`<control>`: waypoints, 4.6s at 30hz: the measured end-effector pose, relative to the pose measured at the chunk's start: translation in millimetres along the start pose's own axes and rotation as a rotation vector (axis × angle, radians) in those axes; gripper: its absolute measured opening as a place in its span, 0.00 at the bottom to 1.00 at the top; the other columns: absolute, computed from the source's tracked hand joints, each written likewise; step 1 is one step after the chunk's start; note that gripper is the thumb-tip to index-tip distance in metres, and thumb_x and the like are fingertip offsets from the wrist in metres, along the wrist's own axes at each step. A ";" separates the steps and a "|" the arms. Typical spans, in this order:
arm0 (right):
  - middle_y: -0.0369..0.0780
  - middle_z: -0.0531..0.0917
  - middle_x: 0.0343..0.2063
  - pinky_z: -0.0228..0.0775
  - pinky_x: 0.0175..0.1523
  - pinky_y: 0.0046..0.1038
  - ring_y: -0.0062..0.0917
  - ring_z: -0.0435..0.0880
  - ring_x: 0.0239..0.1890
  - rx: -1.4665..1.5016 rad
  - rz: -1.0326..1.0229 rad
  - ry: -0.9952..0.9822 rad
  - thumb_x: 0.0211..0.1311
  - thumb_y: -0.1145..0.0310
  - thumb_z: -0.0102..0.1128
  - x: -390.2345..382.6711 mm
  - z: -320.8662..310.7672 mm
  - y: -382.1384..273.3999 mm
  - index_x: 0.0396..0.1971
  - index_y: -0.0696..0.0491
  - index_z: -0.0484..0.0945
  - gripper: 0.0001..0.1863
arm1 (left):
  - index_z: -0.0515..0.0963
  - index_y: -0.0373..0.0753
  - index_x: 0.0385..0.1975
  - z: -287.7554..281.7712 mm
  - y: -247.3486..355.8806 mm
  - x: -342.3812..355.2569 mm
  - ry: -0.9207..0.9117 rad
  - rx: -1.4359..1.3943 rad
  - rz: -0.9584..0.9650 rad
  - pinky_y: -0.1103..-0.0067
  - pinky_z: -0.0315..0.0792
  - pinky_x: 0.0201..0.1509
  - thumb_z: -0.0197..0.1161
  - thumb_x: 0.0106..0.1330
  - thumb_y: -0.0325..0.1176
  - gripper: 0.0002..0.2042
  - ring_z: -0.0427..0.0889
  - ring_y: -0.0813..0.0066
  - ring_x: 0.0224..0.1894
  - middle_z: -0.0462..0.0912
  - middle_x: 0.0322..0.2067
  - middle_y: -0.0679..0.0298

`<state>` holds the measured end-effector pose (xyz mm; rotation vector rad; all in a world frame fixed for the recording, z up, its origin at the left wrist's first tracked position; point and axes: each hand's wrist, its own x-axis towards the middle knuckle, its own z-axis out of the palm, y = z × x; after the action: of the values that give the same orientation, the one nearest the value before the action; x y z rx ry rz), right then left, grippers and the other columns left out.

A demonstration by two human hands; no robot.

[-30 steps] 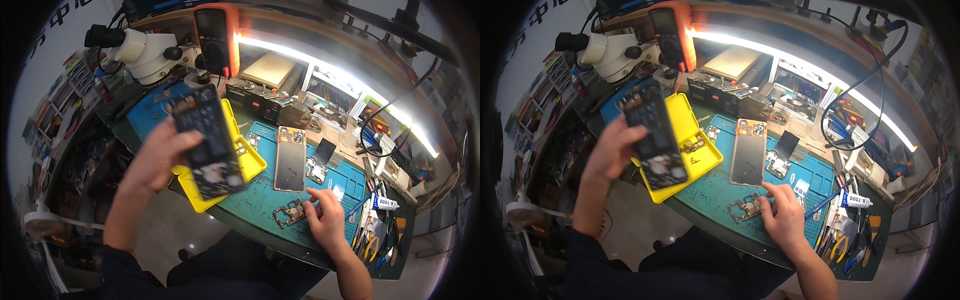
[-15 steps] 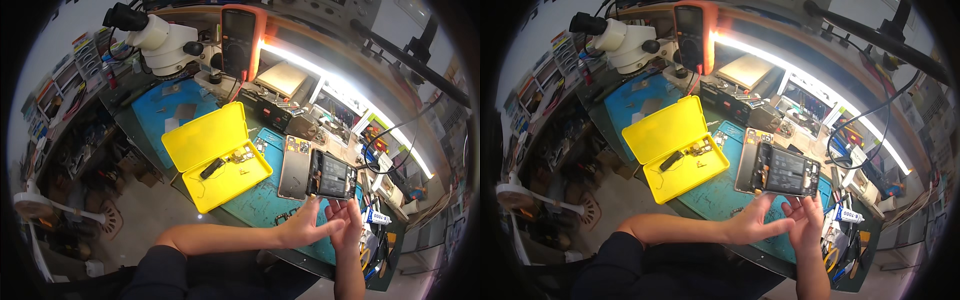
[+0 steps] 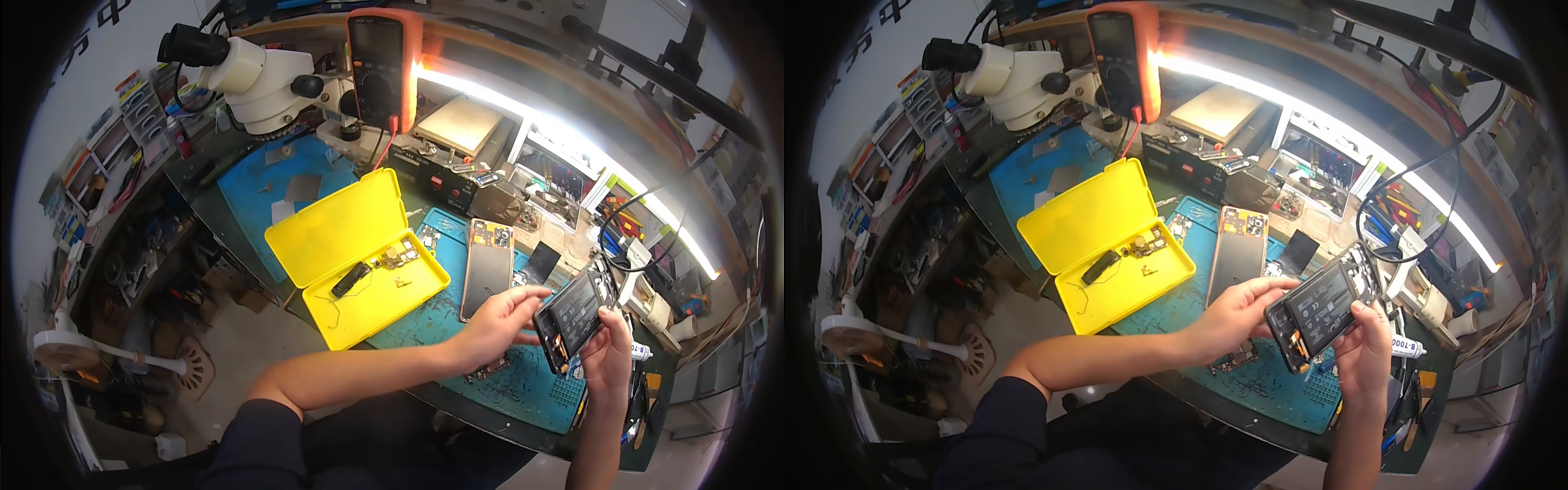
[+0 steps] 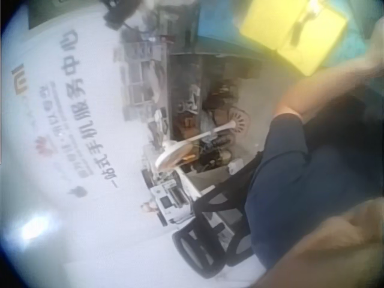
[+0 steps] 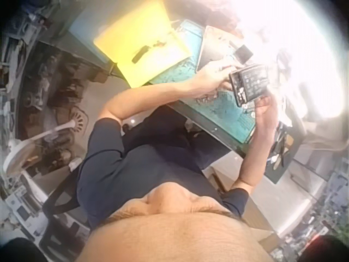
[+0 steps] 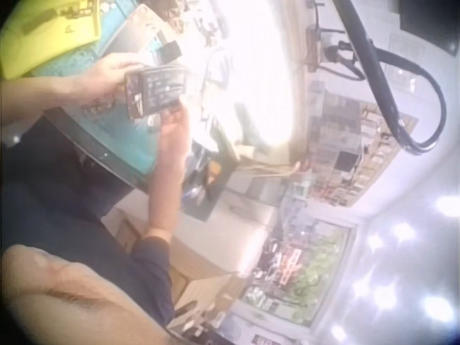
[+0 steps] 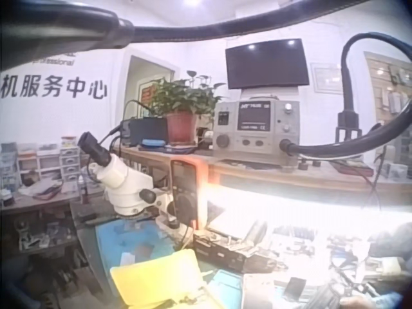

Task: The person disassembles a smartphone, removes the motherboard and other internal components, and places them into a yellow parts tray. The person then reassembles the phone by reconnecting internal cables and installing the battery. The phone is briefly powered on to confirm functionality before the person continues handling internal parts.

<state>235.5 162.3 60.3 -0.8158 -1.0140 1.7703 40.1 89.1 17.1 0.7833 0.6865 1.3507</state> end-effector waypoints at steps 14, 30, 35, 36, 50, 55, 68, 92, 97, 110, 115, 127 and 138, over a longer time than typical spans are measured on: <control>0.41 0.83 0.49 0.74 0.43 0.19 0.18 0.81 0.46 -0.269 -0.087 -0.061 0.69 0.72 0.59 -6.0 -9.6 20.2 0.64 0.61 0.67 0.26 | 0.65 0.34 0.63 -2.1 -7.1 6.8 -0.072 0.029 -0.052 0.79 0.78 0.55 0.59 0.73 0.29 0.21 0.80 0.81 0.50 0.79 0.52 0.63; 0.38 0.84 0.45 0.76 0.41 0.17 0.14 0.82 0.40 -0.403 -0.095 -0.221 0.66 0.73 0.62 -12.1 -15.6 35.1 0.61 0.60 0.72 0.24 | 0.67 0.30 0.63 2.1 9.0 -12.4 0.117 0.138 -0.150 0.78 0.75 0.59 0.51 0.77 0.29 0.18 0.78 0.77 0.54 0.79 0.54 0.60; 0.39 0.85 0.44 0.77 0.43 0.21 0.17 0.83 0.42 -0.426 -0.096 -0.201 0.67 0.69 0.63 -12.4 -13.9 35.8 0.56 0.60 0.74 0.20 | 0.68 0.29 0.62 1.9 9.5 -16.3 0.104 0.267 -0.115 0.79 0.75 0.56 0.51 0.77 0.29 0.17 0.79 0.79 0.52 0.80 0.53 0.60; 0.40 0.85 0.43 0.77 0.43 0.21 0.17 0.83 0.42 -0.438 -0.104 -0.198 0.67 0.69 0.63 -12.1 -15.0 36.9 0.55 0.60 0.74 0.20 | 0.68 0.29 0.61 3.2 9.7 -17.0 0.092 0.282 -0.104 0.80 0.75 0.56 0.51 0.77 0.29 0.17 0.79 0.79 0.52 0.80 0.52 0.60; 0.40 0.85 0.41 0.77 0.43 0.24 0.19 0.83 0.40 -0.510 -0.091 -0.178 0.67 0.64 0.63 -12.1 -16.7 40.9 0.53 0.59 0.75 0.19 | 0.69 0.29 0.61 7.1 11.8 -19.2 0.068 0.410 -0.100 0.82 0.76 0.53 0.52 0.77 0.29 0.17 0.80 0.81 0.49 0.81 0.50 0.60; 0.40 0.84 0.41 0.76 0.43 0.24 0.18 0.82 0.39 -0.450 -0.118 -0.180 0.68 0.64 0.62 -11.0 -17.0 46.1 0.53 0.59 0.74 0.19 | 0.70 0.29 0.60 11.5 14.9 -20.8 0.029 0.402 -0.126 0.82 0.75 0.53 0.52 0.77 0.29 0.16 0.79 0.82 0.49 0.81 0.50 0.61; 0.40 0.83 0.45 0.74 0.52 0.25 0.20 0.81 0.47 -0.397 -0.067 -0.195 0.71 0.68 0.58 -11.7 -16.9 41.5 0.56 0.59 0.73 0.18 | 0.71 0.30 0.59 4.2 6.5 -18.3 0.103 0.291 -0.187 0.84 0.76 0.48 0.47 0.80 0.35 0.17 0.80 0.83 0.45 0.81 0.47 0.64; 0.41 0.83 0.46 0.74 0.52 0.21 0.18 0.82 0.45 -0.070 -0.044 0.021 0.74 0.73 0.50 0.7 -25.0 22.0 0.56 0.61 0.70 0.15 | 0.63 0.35 0.66 -21.2 28.9 2.3 0.582 1.271 0.777 0.72 0.69 0.57 0.56 0.63 0.19 0.28 0.71 0.66 0.58 0.69 0.58 0.55; 0.38 0.84 0.42 0.72 0.40 0.15 0.13 0.81 0.38 -0.176 -0.004 -0.017 0.72 0.73 0.52 -6.5 -12.9 23.8 0.55 0.61 0.72 0.15 | 0.75 0.35 0.55 -17.1 17.1 -0.8 0.414 1.209 0.735 0.77 0.74 0.46 0.60 0.63 0.17 0.19 0.79 0.70 0.43 0.80 0.44 0.59; 0.36 0.84 0.36 0.64 0.28 0.13 0.09 0.76 0.28 -0.271 -0.036 -0.047 0.70 0.71 0.56 -12.5 -12.5 26.8 0.54 0.61 0.73 0.16 | 0.78 0.34 0.48 -8.1 5.4 1.4 0.212 1.179 0.812 0.75 0.76 0.36 0.63 0.66 0.21 0.11 0.83 0.66 0.32 0.82 0.33 0.57; 0.35 0.84 0.36 0.65 0.29 0.14 0.10 0.76 0.29 -0.235 -0.056 -0.031 0.70 0.71 0.57 -6.1 -18.3 31.9 0.54 0.60 0.72 0.16 | 0.78 0.34 0.50 -4.6 11.8 -5.6 0.308 1.137 0.631 0.77 0.78 0.38 0.59 0.67 0.19 0.12 0.84 0.71 0.35 0.83 0.35 0.58; 0.35 0.84 0.41 0.66 0.36 0.15 0.10 0.76 0.33 -0.278 -0.035 -0.124 0.74 0.70 0.53 -11.6 -15.4 29.1 0.61 0.61 0.69 0.20 | 0.64 0.26 0.64 -4.3 -1.8 -5.8 0.021 0.415 0.082 0.80 0.75 0.55 0.56 0.75 0.28 0.21 0.80 0.79 0.50 0.81 0.50 0.58; 0.37 0.85 0.44 0.66 0.37 0.14 0.08 0.77 0.36 -0.266 -0.011 -0.135 0.74 0.70 0.53 -12.1 -17.3 28.7 0.61 0.61 0.69 0.20 | 0.61 0.25 0.65 -2.1 6.3 -6.7 -0.034 0.365 -0.023 0.78 0.75 0.59 0.53 0.73 0.22 0.22 0.80 0.76 0.53 0.80 0.53 0.55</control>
<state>243.6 149.0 28.3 -0.8588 -1.3624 1.7212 34.0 82.9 21.0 1.0823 0.9266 1.2032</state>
